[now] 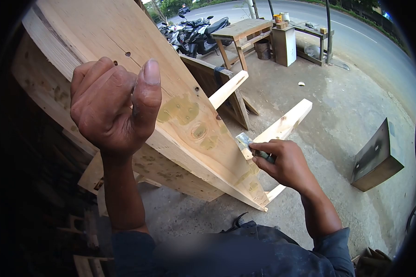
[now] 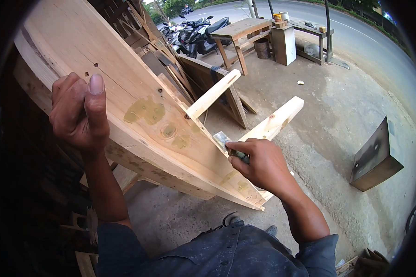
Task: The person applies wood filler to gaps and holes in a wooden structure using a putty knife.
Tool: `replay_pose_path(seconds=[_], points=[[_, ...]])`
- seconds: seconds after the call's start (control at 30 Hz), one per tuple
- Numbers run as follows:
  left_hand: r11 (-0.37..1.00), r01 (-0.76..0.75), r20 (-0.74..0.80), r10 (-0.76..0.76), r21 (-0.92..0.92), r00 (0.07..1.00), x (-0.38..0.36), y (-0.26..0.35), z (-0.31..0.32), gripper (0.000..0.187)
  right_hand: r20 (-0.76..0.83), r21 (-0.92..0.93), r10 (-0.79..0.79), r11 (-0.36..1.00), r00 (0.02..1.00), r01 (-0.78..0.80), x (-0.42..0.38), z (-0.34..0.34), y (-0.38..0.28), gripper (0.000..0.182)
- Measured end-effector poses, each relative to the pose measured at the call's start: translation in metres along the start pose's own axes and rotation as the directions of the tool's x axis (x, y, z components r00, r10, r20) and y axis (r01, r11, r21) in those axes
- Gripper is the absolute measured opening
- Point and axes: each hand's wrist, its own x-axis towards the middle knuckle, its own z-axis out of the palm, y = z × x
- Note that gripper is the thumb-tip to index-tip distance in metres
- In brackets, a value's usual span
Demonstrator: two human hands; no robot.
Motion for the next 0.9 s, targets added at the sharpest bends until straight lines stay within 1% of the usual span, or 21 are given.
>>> replay_pose_path(seconds=[0.03, 0.07, 0.1, 0.13, 0.17, 0.27, 0.3, 0.37, 0.5, 0.8, 0.9], points=[[1.000, 0.005, -0.002, -0.005, 0.000, 1.000, 0.000, 0.000, 0.000, 0.035, 0.000, 0.000, 0.002, 1.000, 1.000, -0.002, 0.001, -0.001, -0.002, 0.032], [1.000, 0.009, -0.003, -0.009, 0.001, 1.000, 0.000, 0.001, 0.000, 0.035, -0.024, 0.303, 0.081, 0.950, 0.996, -0.070, 0.003, -0.003, -0.009, 0.032], [1.000, 0.010, -0.001, -0.010, -0.001, 1.000, -0.001, 0.001, -0.001, 0.035, -0.024, 0.580, 0.163, 0.806, 0.986, -0.119, 0.005, -0.004, -0.014, 0.032], [1.000, 0.015, 0.004, -0.015, -0.001, 1.000, 0.000, 0.002, -0.001, 0.035, -0.018, 0.721, 0.143, 0.688, 0.990, -0.086, 0.007, -0.003, -0.017, 0.034], [1.000, 0.020, 0.008, -0.020, 0.000, 1.000, 0.000, 0.002, -0.001, 0.034, -0.021, 0.722, 0.145, 0.686, 0.989, -0.086, 0.009, -0.001, -0.020, 0.034], [1.000, 0.006, -0.006, -0.006, -0.016, 1.000, 0.000, 0.001, 0.000, 0.034, -0.003, 0.790, 0.132, 0.608, 0.991, -0.078, 0.016, 0.005, -0.028, 0.036], [1.000, 0.005, -0.005, -0.005, -0.016, 1.000, 0.000, 0.001, 0.001, 0.034, -0.003, 0.791, 0.132, 0.607, 0.991, -0.078, 0.017, 0.005, -0.029, 0.036], [1.000, 0.007, -0.006, -0.007, -0.008, 1.000, 0.000, 0.001, 0.000, 0.034, 0.056, 0.802, 0.146, 0.582, 0.988, -0.132, 0.019, 0.006, -0.030, 0.037], [1.000, 0.008, -0.010, -0.009, -0.007, 1.000, 0.000, 0.001, 0.001, 0.034, 0.055, 0.802, 0.135, 0.584, 0.989, -0.125, 0.022, 0.010, -0.024, 0.038], [1.000, 0.008, -0.003, -0.008, 0.004, 1.000, -0.001, 0.000, 0.000, 0.036, 0.080, 0.756, 0.089, 0.644, 0.993, -0.118, 0.029, 0.004, -0.028, 0.035], [1.000, 0.012, -0.022, -0.012, -0.007, 1.000, -0.001, 0.001, 0.002, 0.036, 0.079, 0.730, 0.073, 0.675, 0.994, -0.107, 0.038, 0.005, -0.023, 0.035]])
